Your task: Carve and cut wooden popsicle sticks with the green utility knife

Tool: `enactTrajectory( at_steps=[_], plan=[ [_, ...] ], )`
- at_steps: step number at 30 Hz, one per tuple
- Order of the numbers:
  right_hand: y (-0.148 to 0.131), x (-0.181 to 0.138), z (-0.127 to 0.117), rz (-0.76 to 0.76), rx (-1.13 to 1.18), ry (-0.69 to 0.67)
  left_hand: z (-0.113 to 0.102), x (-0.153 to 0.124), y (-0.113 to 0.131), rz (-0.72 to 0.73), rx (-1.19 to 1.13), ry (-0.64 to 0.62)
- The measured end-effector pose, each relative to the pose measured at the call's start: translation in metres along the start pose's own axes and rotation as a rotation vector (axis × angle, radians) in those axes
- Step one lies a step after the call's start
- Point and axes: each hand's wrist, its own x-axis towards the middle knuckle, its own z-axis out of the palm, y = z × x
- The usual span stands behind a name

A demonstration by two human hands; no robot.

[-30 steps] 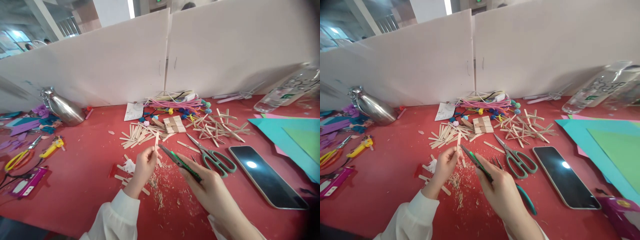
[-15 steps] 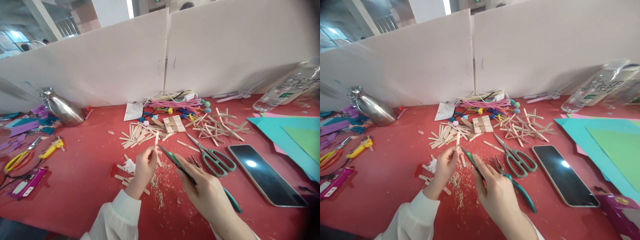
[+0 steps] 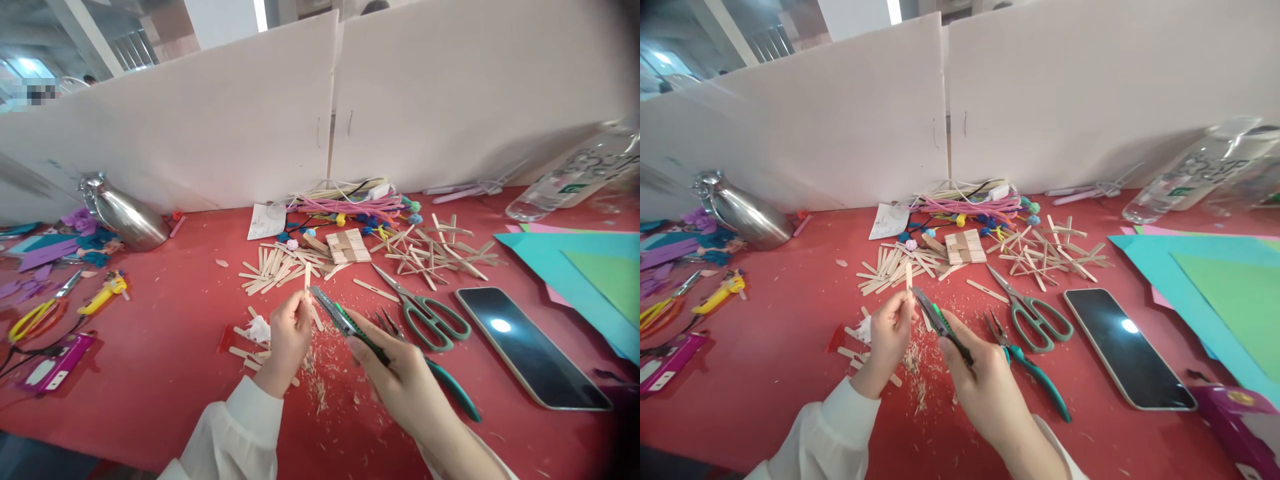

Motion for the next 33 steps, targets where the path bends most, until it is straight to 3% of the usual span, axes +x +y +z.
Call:
enactTrajectory(
  at_steps=[4,6,12,21,25,33],
  plan=[
    [-0.002,0.004,0.000,0.144,0.196,-0.065,0.001,0.002,0.002,-0.092,-0.186,-0.040],
    [0.001,0.004,-0.001,0.069,0.100,-0.058,0.000,0.003,0.002,-0.114,-0.236,-0.060],
    [0.010,0.001,-0.004,-0.307,-0.333,0.134,-0.001,0.003,0.001,-0.116,-0.278,-0.080],
    [0.011,0.000,-0.004,-0.420,-0.541,0.231,-0.001,0.002,0.000,-0.060,-0.176,-0.051],
    [0.010,-0.002,-0.003,-0.371,-0.504,0.186,-0.003,0.002,0.001,0.022,-0.033,-0.040],
    [-0.004,-0.004,0.002,-0.067,-0.166,0.075,-0.001,0.001,-0.005,0.096,0.126,0.046]
  ],
)
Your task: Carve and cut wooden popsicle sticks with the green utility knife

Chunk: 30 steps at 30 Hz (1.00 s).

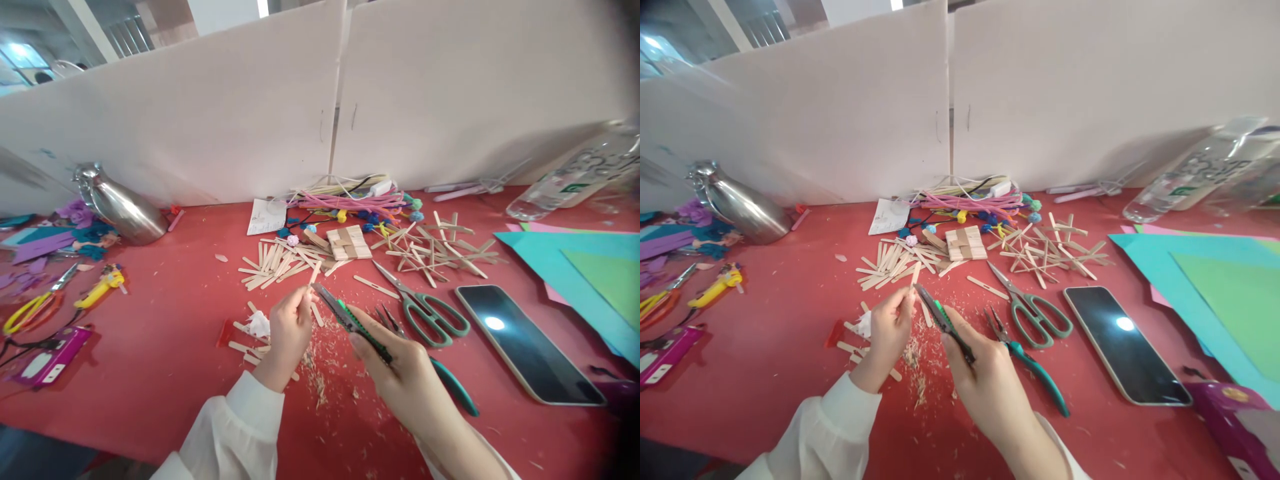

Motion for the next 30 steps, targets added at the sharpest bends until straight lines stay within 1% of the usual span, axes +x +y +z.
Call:
enactTrajectory(
  at_steps=[2,4,7,9,11,13,14,16,20,24,30],
  plan=[
    [0.001,0.002,0.002,0.058,0.094,-0.025,0.001,0.001,-0.002,-0.013,0.002,0.018],
    [0.003,0.004,0.003,0.098,0.156,-0.078,0.003,0.002,-0.004,-0.034,-0.006,0.024],
    [0.007,0.007,0.004,0.096,0.127,-0.137,0.004,0.004,-0.004,-0.110,-0.106,-0.027],
    [0.010,0.007,0.004,0.011,0.014,-0.105,0.003,0.007,-0.003,-0.205,-0.251,-0.097],
    [0.013,0.007,0.004,-0.127,-0.127,-0.024,0.002,0.010,-0.002,-0.310,-0.406,-0.159],
    [0.015,0.006,0.004,-0.244,-0.249,0.076,0.000,0.013,-0.002,-0.380,-0.501,-0.183],
    [0.016,0.006,0.004,-0.278,-0.290,0.116,0.000,0.014,-0.002,-0.398,-0.520,-0.180],
    [0.016,0.006,0.004,-0.302,-0.329,0.150,-0.001,0.014,-0.002,-0.397,-0.530,-0.166],
    [0.016,0.006,0.001,-0.278,-0.301,0.112,-0.002,0.012,0.002,-0.340,-0.516,-0.152],
    [0.016,0.005,0.002,-0.255,-0.295,0.090,-0.002,0.010,0.005,-0.285,-0.433,-0.160],
    [0.015,0.006,0.003,-0.251,-0.296,0.082,-0.001,0.007,0.000,-0.234,-0.368,-0.152]
  ],
)
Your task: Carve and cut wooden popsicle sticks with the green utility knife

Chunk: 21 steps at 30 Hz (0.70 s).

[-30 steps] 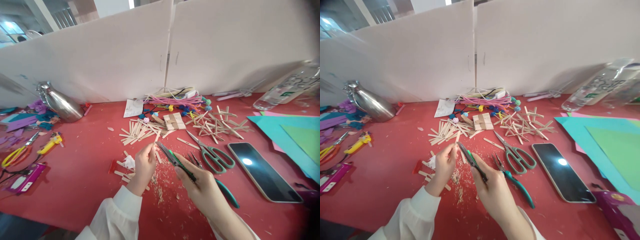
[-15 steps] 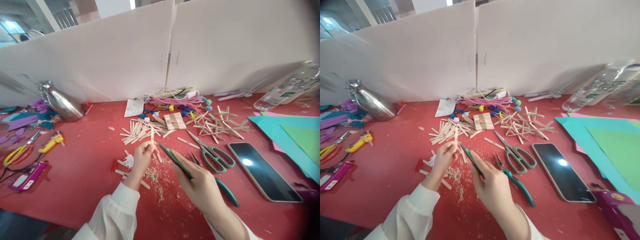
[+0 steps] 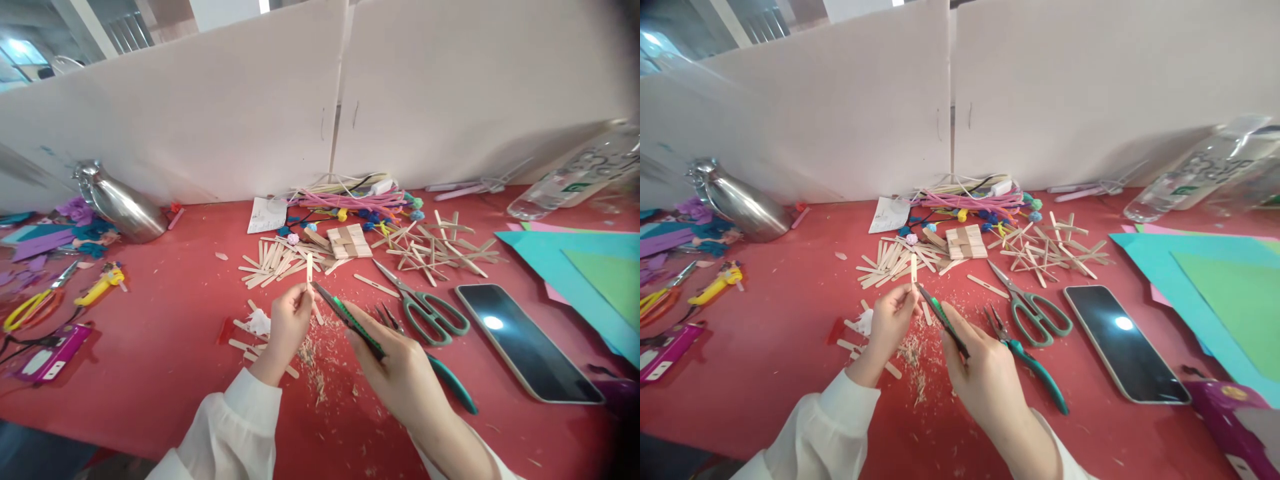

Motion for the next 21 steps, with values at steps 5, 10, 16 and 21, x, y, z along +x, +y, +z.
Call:
enactTrajectory(
  at_steps=[5,10,16,21],
  plan=[
    [-0.0004,-0.0010,0.0001,-0.010,-0.001,0.015,0.0014,0.0000,-0.0053,0.022,0.000,0.005],
    [-0.0017,-0.0023,-0.0004,-0.006,0.010,0.004,0.0023,-0.0006,-0.0052,0.009,-0.012,0.013],
    [-0.0047,-0.0021,-0.0009,0.001,0.006,0.002,0.0014,-0.0010,-0.0001,0.023,0.031,0.019],
    [-0.0031,-0.0027,0.0001,-0.020,-0.017,0.017,0.0016,-0.0019,0.0005,0.016,0.047,0.014]
  ],
)
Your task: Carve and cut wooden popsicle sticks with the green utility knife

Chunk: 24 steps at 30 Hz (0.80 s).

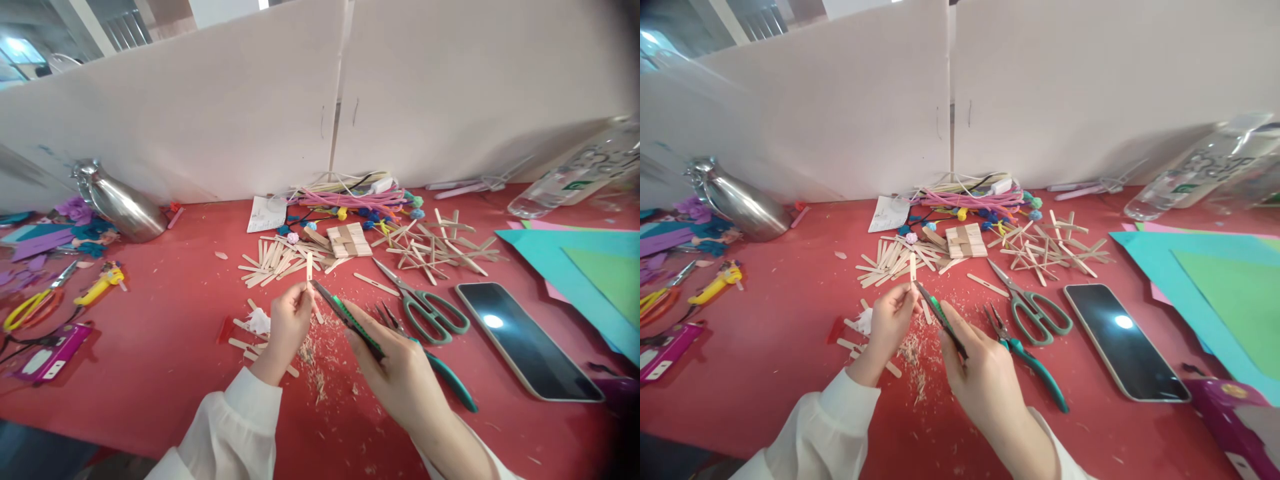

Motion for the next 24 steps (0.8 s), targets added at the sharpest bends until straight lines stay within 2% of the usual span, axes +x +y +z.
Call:
enactTrajectory(
  at_steps=[4,9,12,15,20,24],
  plan=[
    [-0.002,-0.001,0.003,-0.076,-0.094,0.065,0.000,-0.002,-0.001,0.040,0.084,0.011],
    [-0.009,-0.004,0.010,-0.243,-0.398,0.203,0.001,-0.003,0.002,0.121,0.288,0.065],
    [-0.012,-0.005,0.011,-0.285,-0.552,0.216,0.000,-0.003,0.004,0.138,0.316,0.063],
    [-0.012,-0.005,0.010,-0.276,-0.604,0.200,-0.001,-0.003,0.005,0.125,0.293,0.040],
    [-0.008,-0.005,0.011,-0.232,-0.534,0.194,-0.001,-0.002,0.003,0.101,0.236,0.023],
    [-0.004,0.000,0.008,-0.047,-0.187,0.069,0.001,-0.002,0.000,0.123,0.269,0.060]
  ],
)
